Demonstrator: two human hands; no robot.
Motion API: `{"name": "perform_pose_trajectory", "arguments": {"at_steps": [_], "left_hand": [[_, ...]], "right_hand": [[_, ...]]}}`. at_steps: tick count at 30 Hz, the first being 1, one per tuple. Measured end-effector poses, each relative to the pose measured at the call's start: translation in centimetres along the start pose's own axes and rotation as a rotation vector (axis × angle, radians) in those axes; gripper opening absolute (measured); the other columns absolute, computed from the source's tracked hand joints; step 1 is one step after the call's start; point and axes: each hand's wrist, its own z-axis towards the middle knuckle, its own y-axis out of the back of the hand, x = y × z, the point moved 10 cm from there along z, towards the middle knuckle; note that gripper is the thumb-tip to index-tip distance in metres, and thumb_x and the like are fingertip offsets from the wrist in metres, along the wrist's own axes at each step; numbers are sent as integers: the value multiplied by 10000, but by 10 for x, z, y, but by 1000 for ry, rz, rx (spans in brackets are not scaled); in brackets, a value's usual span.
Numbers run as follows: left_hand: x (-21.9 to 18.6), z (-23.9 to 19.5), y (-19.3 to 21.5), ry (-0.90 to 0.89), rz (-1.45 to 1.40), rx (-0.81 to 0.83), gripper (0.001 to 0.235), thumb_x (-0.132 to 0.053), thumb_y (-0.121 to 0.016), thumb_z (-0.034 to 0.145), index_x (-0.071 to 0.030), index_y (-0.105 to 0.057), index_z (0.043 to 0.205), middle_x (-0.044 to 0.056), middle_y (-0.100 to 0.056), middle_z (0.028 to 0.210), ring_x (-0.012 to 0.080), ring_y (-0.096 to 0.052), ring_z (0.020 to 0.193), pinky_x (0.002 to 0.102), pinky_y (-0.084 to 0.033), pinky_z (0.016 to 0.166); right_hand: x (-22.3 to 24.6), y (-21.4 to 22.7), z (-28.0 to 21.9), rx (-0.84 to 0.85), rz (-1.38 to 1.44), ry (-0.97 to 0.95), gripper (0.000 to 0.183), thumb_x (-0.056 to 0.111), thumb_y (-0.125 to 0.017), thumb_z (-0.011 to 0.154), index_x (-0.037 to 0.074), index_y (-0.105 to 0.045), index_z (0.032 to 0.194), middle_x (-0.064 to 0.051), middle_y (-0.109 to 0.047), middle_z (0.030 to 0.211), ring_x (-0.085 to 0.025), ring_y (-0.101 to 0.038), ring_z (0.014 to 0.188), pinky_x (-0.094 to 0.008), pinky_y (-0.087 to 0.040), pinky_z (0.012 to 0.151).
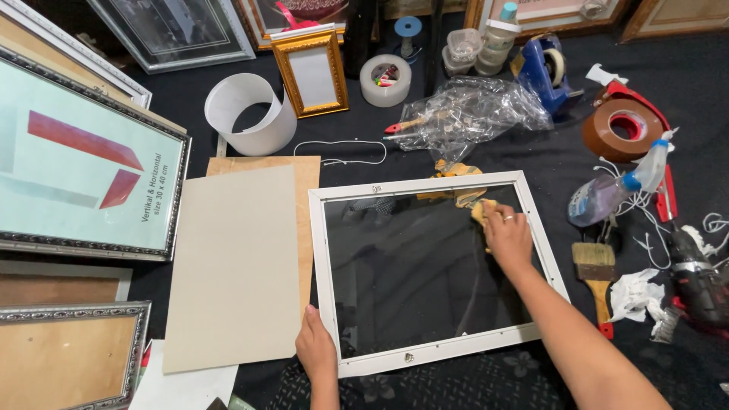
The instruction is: The person wipes the surface of a framed glass pane using a yellow cloth. They move the cloth across the glass repeatedly, covering different areas of the pane while seated on the floor.
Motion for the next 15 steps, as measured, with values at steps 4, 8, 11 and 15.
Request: {"name": "perform_pose_trajectory", "arguments": {"at_steps": [4, 8, 11, 15], "left_hand": [[4, 5, -3, -5, 1, -13, 691, -554, -277, 1029, -90, -682, 1343, 166, -657, 1384, 395, -560, 1325, 465, -406, 1123], [7, 9, -6, -21, 13, -14, 697, -556, -277, 1027, -84, -657, 1370, 160, -636, 1413, 387, -540, 1352, 461, -388, 1146], [8, 10, -9, -66, 35, -24, 596, -531, -300, 1037, -91, -674, 1183, 163, -684, 1215, 401, -588, 1176, 473, -416, 1007], [4, 12, -12, -110, 77, -22, 561, -510, -315, 1054, -86, -640, 881, 170, -718, 908, 412, -634, 907, 488, -443, 823]], "right_hand": [[-52, -35, -2, 55, -207, -96, 428, 304, -710, 915, 310, -703, 1342, 10, -659, 1196, -295, -555, 870, -410, -482, 667], [-89, -95, 6, 232, -196, -261, 464, 284, -583, 952, 196, -632, 1406, -18, -564, 1348, -336, -524, 1008, -443, -435, 812], [-91, -117, 3, 514, 97, -535, 566, 143, -458, 968, 163, -500, 1532, -23, -458, 1536, -401, -455, 1138, -485, -454, 930], [-62, -126, 1, 403, 272, -600, 541, 142, -483, 955, 222, -547, 1486, -50, -507, 1462, -425, -433, 1135, -454, -422, 993]]}}
